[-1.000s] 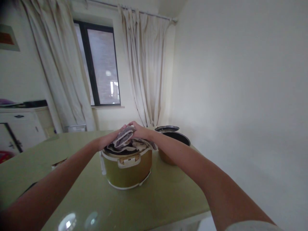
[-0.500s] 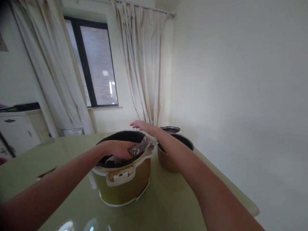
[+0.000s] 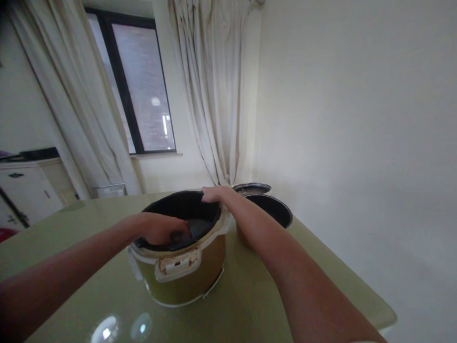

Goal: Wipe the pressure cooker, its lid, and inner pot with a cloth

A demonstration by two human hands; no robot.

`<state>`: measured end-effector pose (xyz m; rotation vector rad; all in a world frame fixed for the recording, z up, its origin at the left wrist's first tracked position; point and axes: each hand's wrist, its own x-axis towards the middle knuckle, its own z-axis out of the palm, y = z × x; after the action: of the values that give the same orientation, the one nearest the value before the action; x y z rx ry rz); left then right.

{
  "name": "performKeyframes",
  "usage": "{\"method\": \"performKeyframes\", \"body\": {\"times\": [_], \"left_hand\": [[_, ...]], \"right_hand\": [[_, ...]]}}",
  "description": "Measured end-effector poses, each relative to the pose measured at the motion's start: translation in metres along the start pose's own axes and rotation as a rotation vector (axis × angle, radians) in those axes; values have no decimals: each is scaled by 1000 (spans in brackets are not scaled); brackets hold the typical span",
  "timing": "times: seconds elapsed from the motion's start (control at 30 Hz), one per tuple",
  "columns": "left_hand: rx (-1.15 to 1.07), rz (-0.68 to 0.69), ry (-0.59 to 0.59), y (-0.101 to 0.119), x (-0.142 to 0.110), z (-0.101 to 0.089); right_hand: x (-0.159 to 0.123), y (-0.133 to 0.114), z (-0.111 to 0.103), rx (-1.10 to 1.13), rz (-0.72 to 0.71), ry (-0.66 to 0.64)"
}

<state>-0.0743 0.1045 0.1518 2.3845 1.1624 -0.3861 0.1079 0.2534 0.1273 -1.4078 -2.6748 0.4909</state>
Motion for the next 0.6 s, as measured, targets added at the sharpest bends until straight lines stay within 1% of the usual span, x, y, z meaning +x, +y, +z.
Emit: {"method": "performKeyframes", "body": {"times": [0.07,0.1,0.2,0.27,0.33,0.4,0.47,0.57,0.6], "left_hand": [[-45,-35,-25,3,5,0],[-71,-18,-21,5,10,2],[-113,96,74,12,30,8],[-107,157,76,16,40,12],[-77,147,57,17,44,14],[-32,84,58,16,42,12],[31,-45,45,12,36,8],[112,-255,-6,-2,28,3],[127,-307,10,-7,26,3]], "right_hand": [[-3,-1,3,-15,-3,30],[-5,-2,5,-20,-4,47],[-11,-4,11,-30,-6,97],[-13,-5,14,-36,1,123],[-15,-6,15,-42,15,141],[-15,-6,16,-47,32,161],[-15,-6,17,-52,49,184],[-14,-6,18,-68,81,216],[-15,-6,18,-75,99,226]]}}
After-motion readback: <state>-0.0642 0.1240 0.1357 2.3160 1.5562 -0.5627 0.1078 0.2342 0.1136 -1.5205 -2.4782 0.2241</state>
